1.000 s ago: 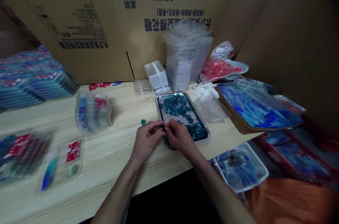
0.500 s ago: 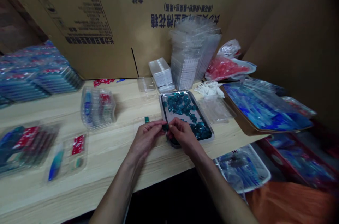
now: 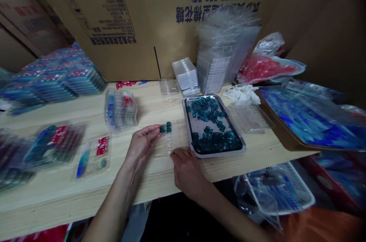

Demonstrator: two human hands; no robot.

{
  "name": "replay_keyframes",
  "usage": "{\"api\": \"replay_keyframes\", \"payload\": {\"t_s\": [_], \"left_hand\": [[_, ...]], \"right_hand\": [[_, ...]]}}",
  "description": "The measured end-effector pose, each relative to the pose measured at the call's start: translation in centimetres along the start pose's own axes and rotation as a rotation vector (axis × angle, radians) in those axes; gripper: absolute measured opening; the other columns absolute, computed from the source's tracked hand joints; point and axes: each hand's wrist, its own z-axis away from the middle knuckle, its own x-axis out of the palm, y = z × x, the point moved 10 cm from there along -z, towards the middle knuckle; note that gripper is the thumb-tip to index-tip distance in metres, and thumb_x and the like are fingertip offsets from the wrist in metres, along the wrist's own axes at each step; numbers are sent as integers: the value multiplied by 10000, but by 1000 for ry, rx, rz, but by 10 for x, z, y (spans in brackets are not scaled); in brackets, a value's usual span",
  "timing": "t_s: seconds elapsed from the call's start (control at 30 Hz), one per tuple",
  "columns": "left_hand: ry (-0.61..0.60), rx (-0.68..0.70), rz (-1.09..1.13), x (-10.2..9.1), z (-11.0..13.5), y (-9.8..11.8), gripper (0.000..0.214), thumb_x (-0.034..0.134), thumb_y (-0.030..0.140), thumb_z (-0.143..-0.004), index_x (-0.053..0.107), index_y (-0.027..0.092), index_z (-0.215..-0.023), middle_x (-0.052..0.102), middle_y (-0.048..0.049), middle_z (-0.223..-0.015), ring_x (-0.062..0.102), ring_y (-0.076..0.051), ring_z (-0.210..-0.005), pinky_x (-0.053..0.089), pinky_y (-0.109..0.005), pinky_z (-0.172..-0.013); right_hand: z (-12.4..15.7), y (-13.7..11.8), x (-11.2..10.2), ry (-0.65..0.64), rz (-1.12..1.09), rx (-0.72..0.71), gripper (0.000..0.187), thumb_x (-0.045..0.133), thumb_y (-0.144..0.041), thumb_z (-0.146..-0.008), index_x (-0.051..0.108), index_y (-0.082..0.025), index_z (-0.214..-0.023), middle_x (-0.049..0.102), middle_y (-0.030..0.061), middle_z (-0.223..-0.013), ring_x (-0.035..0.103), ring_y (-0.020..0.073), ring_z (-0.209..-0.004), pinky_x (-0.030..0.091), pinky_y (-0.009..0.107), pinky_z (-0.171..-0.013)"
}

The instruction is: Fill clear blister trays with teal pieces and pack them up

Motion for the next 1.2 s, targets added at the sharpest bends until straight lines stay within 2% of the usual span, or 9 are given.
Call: {"api": "replay_keyframes", "payload": {"t_s": [0.2,0.4,0.5,0.6,0.77,0.83,0.97,1.1,1.2], "left_hand": [[-29,-105,78,8,-1,-12,234,739,-47,-688,745,100,-870,756,-70,-841,678,-73,-612,574,-135,-622],[-84,-93,107,19,4,-2,162,721,-10,-716,748,91,-841,763,-83,-847,710,-102,-680,584,-137,-662],[-102,-68,87,26,8,0,152,773,53,-688,757,94,-834,767,-87,-860,717,-116,-737,581,-148,-700],[-135,-37,30,42,12,-1,225,835,123,-626,766,107,-839,769,-80,-857,710,-121,-754,567,-167,-727],[-289,29,-128,94,22,-8,333,844,208,-586,781,125,-902,772,-78,-874,683,-137,-766,529,-220,-762],[-325,66,-193,112,26,-10,304,821,206,-584,782,130,-876,764,-63,-836,667,-138,-751,512,-228,-753],[-311,106,-308,128,27,-15,210,781,199,-568,764,132,-766,715,-25,-701,601,-108,-623,467,-206,-625],[-199,81,-242,120,12,-20,210,780,227,-563,740,134,-747,703,-18,-684,587,-93,-556,463,-206,-582],[-212,43,-224,123,5,-22,344,842,273,-532,750,119,-825,723,-41,-734,619,-99,-596,489,-208,-624]], "right_hand": [[8,6,17,52,26,-18,418,503,-80,-815,637,-128,-1208,653,140,-1201,549,250,-1128,397,427,-985],[10,6,18,62,-1,-16,458,528,-82,-769,639,-133,-1210,655,137,-1194,555,261,-1121,422,434,-981],[8,5,-3,150,-90,-14,514,488,-43,-768,594,-159,-1258,627,134,-1225,537,253,-1167,434,431,-1001],[-3,14,-45,299,-192,36,490,436,-46,-828,524,-166,-1294,605,141,-1193,550,243,-1136,463,418,-980],[-33,42,-100,408,-187,156,236,448,-175,-898,532,-170,-1119,623,105,-977,600,227,-892,487,354,-800],[-37,56,-109,418,-156,222,112,433,-193,-899,534,-194,-947,619,73,-859,597,211,-789,459,326,-729],[-29,87,-106,388,-327,294,117,452,-249,-898,495,-224,-793,593,13,-712,572,168,-662,413,270,-629],[-16,126,-110,379,-588,337,156,437,-295,-925,542,-219,-838,612,-5,-686,580,151,-633,449,256,-615],[-6,157,-142,512,-358,431,162,469,-220,-895,617,-193,-952,669,40,-809,630,177,-765,479,301,-740]]}}
